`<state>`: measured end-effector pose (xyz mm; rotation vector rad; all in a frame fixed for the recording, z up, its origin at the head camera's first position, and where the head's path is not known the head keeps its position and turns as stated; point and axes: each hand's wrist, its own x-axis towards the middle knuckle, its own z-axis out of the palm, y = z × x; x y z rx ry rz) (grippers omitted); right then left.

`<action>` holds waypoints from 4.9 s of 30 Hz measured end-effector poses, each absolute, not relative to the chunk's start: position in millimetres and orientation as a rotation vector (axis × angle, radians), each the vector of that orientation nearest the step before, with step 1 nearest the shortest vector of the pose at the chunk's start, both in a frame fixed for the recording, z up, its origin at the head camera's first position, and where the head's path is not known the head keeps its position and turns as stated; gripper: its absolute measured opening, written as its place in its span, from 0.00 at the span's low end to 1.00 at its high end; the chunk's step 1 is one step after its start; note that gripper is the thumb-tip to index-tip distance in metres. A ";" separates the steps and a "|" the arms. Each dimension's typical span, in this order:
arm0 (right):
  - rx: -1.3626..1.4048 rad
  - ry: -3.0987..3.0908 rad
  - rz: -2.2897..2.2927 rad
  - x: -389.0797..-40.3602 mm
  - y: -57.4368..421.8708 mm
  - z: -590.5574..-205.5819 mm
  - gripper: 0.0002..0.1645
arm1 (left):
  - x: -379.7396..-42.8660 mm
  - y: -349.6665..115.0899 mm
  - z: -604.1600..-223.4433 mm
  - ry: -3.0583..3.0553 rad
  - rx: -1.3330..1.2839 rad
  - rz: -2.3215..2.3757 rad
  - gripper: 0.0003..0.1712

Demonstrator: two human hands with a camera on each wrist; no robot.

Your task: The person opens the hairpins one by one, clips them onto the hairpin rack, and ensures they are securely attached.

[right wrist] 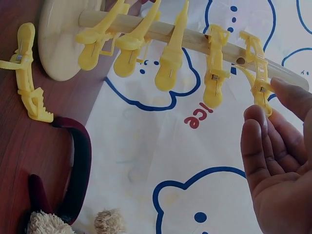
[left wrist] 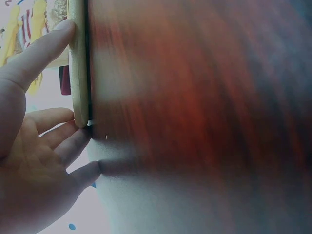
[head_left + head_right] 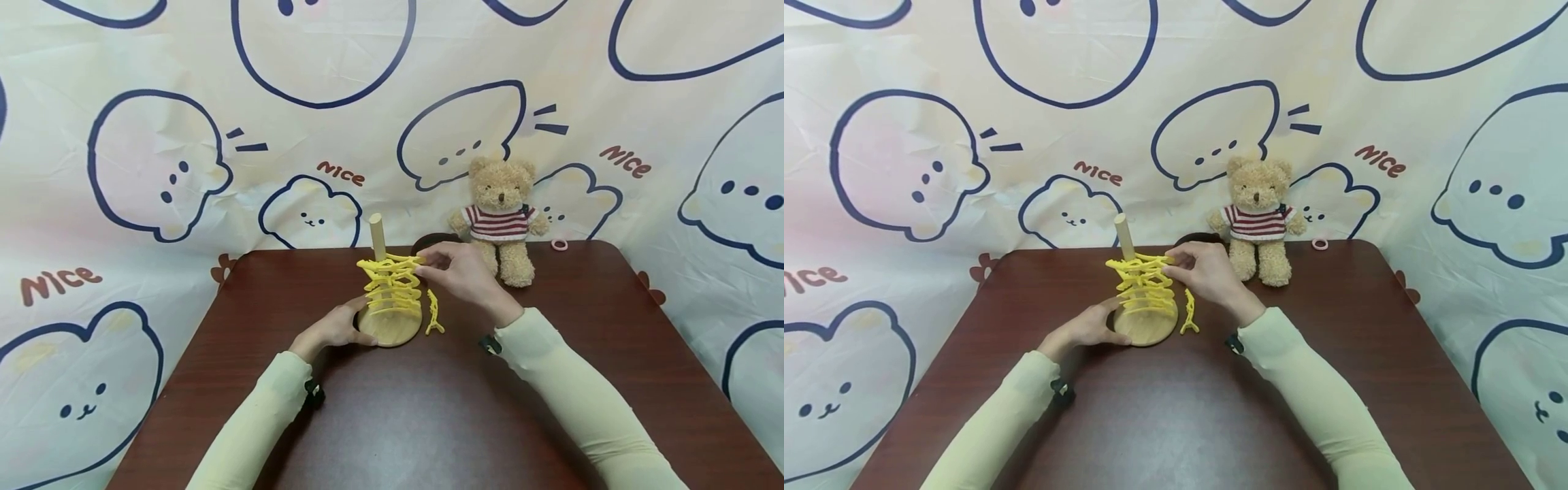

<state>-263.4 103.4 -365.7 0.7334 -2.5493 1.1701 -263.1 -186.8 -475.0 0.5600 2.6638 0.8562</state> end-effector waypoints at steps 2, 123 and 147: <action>0.731 -2.546 1.173 -264.6 102.3 -366.7 0.14 | -263.3 -187.2 -475.5 2.663 0.559 0.854 0.58; 0.591 -3.110 0.941 -270.4 145.6 -476.5 0.23 | -263.5 -186.5 -477.1 2.700 0.625 0.814 0.57; 0.406 -3.224 0.589 -274.1 140.0 -470.9 0.31 | -263.9 -187.3 -474.2 2.675 0.565 0.822 0.59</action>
